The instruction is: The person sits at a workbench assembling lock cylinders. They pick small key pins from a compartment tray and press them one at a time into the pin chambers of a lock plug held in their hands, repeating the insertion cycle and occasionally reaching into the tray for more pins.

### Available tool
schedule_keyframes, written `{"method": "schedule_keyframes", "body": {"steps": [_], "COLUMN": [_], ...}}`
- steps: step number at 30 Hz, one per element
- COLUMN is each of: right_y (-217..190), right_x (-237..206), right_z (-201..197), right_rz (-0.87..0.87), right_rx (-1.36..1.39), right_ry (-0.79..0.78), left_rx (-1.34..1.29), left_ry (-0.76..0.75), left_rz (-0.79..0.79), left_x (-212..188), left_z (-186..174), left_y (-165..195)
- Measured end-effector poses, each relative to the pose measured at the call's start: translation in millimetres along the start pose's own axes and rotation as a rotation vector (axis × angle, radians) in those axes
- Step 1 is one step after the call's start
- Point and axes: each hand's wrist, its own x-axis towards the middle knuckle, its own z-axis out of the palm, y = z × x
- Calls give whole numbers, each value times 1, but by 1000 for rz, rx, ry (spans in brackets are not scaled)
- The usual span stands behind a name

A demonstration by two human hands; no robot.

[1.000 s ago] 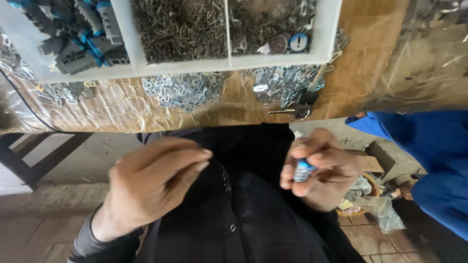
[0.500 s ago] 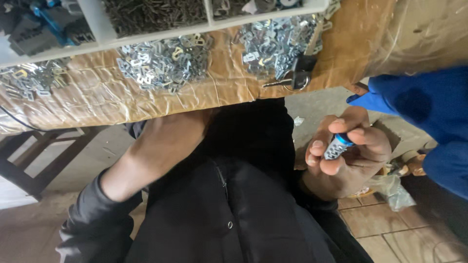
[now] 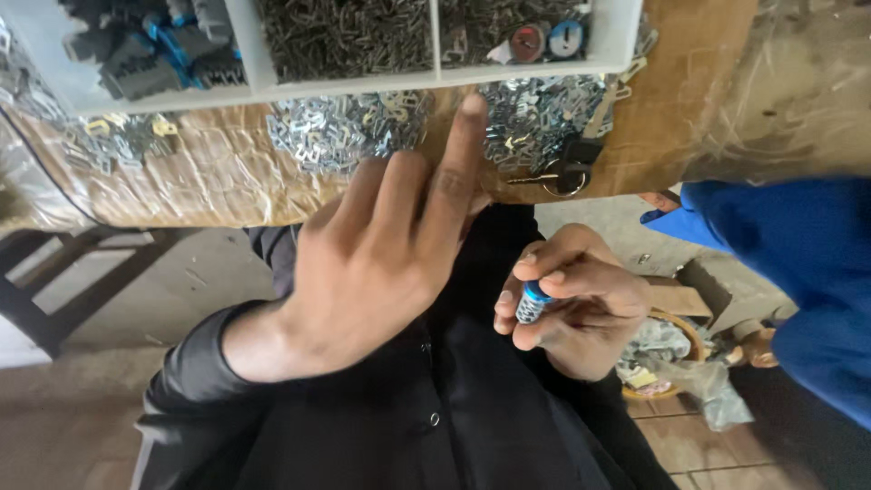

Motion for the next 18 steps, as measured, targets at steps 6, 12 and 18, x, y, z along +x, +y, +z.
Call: {"method": "schedule_keyframes", "body": {"steps": [6,12,18], "right_y": [4,9,11], "right_x": [10,20,25], "right_z": [6,14,22], "right_rz": [80,113,171], "right_rx": [78,126,123], "right_ry": [-17,-109,-86], "left_rx": [-178,-70,-194], "left_ry": [40,56,167], "left_rz": [-107,-14,108], "left_x": [-22,-36,-23], "left_z": [-18,0,-4], "left_y": [-17,-25,-39]}}
